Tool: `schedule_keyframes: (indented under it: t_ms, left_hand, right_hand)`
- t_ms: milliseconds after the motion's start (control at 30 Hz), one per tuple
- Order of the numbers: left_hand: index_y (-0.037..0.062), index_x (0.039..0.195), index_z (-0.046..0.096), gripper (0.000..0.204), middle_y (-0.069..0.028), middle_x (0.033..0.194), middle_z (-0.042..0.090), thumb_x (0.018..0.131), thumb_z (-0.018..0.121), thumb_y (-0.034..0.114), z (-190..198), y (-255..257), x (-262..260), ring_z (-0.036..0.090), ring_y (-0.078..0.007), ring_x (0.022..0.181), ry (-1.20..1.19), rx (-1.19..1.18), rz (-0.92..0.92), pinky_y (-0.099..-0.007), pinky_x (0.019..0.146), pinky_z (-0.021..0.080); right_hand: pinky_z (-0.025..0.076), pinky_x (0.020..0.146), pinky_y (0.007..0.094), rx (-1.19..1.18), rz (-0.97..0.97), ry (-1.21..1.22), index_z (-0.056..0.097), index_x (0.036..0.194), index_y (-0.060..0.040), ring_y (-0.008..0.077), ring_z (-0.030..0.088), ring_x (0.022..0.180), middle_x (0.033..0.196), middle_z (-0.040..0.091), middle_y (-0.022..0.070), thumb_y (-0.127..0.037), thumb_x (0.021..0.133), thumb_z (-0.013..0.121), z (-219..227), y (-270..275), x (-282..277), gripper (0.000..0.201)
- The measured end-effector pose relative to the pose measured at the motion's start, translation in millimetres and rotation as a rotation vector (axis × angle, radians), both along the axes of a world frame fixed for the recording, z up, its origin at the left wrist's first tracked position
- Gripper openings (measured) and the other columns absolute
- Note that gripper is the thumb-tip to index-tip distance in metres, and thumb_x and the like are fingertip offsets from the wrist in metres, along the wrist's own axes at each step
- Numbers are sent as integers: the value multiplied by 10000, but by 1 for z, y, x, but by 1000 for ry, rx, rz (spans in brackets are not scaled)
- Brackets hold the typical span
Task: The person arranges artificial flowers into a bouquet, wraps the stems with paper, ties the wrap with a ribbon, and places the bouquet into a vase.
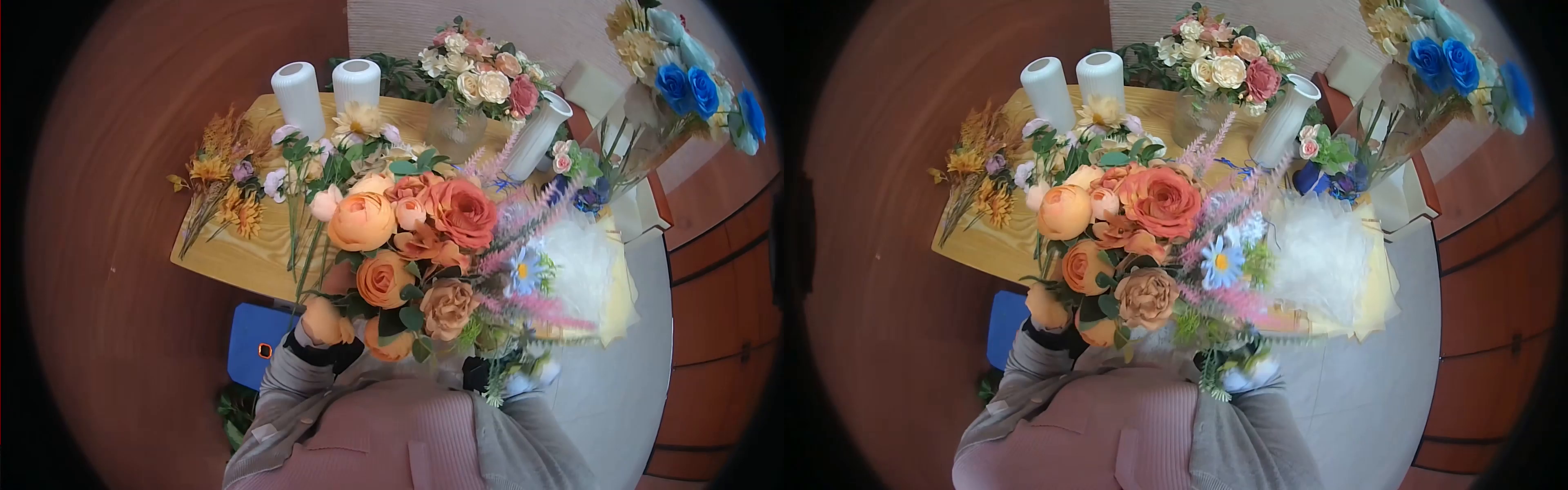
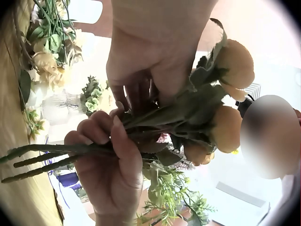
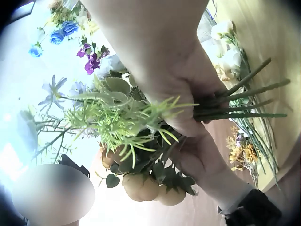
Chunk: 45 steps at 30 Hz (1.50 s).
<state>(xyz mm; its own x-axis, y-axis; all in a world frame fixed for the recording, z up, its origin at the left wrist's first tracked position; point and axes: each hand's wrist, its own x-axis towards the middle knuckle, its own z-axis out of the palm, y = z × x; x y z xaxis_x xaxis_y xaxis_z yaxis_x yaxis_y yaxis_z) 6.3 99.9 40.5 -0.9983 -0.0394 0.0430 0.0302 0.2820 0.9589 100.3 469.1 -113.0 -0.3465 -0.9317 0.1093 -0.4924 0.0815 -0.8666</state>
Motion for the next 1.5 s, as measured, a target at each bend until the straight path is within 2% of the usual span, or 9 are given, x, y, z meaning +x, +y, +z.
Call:
schedule_keyframes:
  t_ms: [67, 133, 300, 333, 567, 1133, 1333, 1433, 1500]
  left_hand:
    - [42, 1344, 372, 498, -101, 1341, 449, 894, 517, 200, -20, -22, 28, 528, -228, 1125, -16, -121, 37, -323, 926, 449]
    - [44, 1342, 378, 490, -99, 1349, 444, 904, 508, 220, -36, -31, 50, 524, -228, 1131, -37, -241, 75, -323, 931, 444]
    - [46, 1321, 400, 486, -95, 1318, 465, 888, 528, 224, -19, -19, 7, 535, -223, 1102, -1, -278, 45, -318, 907, 450]
    - [46, 1316, 405, 485, -94, 1311, 470, 884, 532, 225, -31, -21, 45, 538, -221, 1095, 9, -286, 41, -317, 901, 452]
    - [50, 1280, 442, 478, -88, 1257, 506, 855, 566, 230, -11, 25, 4, 559, -213, 1044, 82, -336, 44, -308, 859, 463]
    - [59, 1192, 532, 461, -71, 1125, 593, 786, 648, 244, -18, 16, 63, 610, -192, 921, 324, -448, 43, -288, 756, 491]
    - [62, 1161, 563, 455, -65, 1079, 624, 762, 677, 249, 1, 34, 27, 628, -184, 878, 414, -491, 72, -281, 720, 501]
    - [64, 1146, 579, 452, -62, 1056, 639, 750, 691, 251, 4, 33, 28, 637, -180, 856, 467, -511, 80, -277, 702, 505]
    - [65, 1136, 590, 451, -60, 1041, 650, 741, 701, 253, -6, 10, 57, 643, -178, 842, 504, -524, 84, -275, 689, 509]
  right_hand:
    - [329, 463, 260, 0, 3, -13, 476, 694, -99, 119, 458, 523, 605, 441, -4, -159, 817, 544, 3, 10, -8, 153]
    - [328, 460, 260, 1, 8, -33, 474, 690, -99, 118, 457, 520, 602, 440, -4, -158, 815, 544, 28, -96, -95, 155]
    - [324, 453, 260, 1, 15, -76, 471, 682, -100, 118, 455, 512, 594, 436, -6, -157, 811, 546, 29, -100, -108, 160]
    - [324, 451, 260, 2, 19, -84, 471, 680, -100, 118, 455, 510, 593, 435, -6, -157, 811, 546, 29, -105, -113, 161]
    - [319, 441, 261, 14, 76, -134, 466, 667, -100, 118, 451, 499, 582, 430, -8, -154, 805, 548, 26, -117, -121, 169]
    - [309, 417, 262, 46, 188, -191, 456, 639, -102, 117, 444, 473, 557, 418, -13, -150, 793, 553, 7, -92, -75, 188]
    - [331, 460, 267, 24, 13, -170, 465, 718, -92, 126, 459, 535, 630, 439, -1, -161, 813, 537, 32, -121, -107, 137]
    - [342, 481, 269, 10, -83, -153, 470, 758, -87, 131, 467, 566, 667, 450, 5, -166, 822, 529, 21, -64, -47, 118]
    - [350, 495, 270, 1, -149, -141, 473, 784, -84, 134, 472, 586, 691, 457, 9, -170, 829, 524, 33, -79, -72, 110]
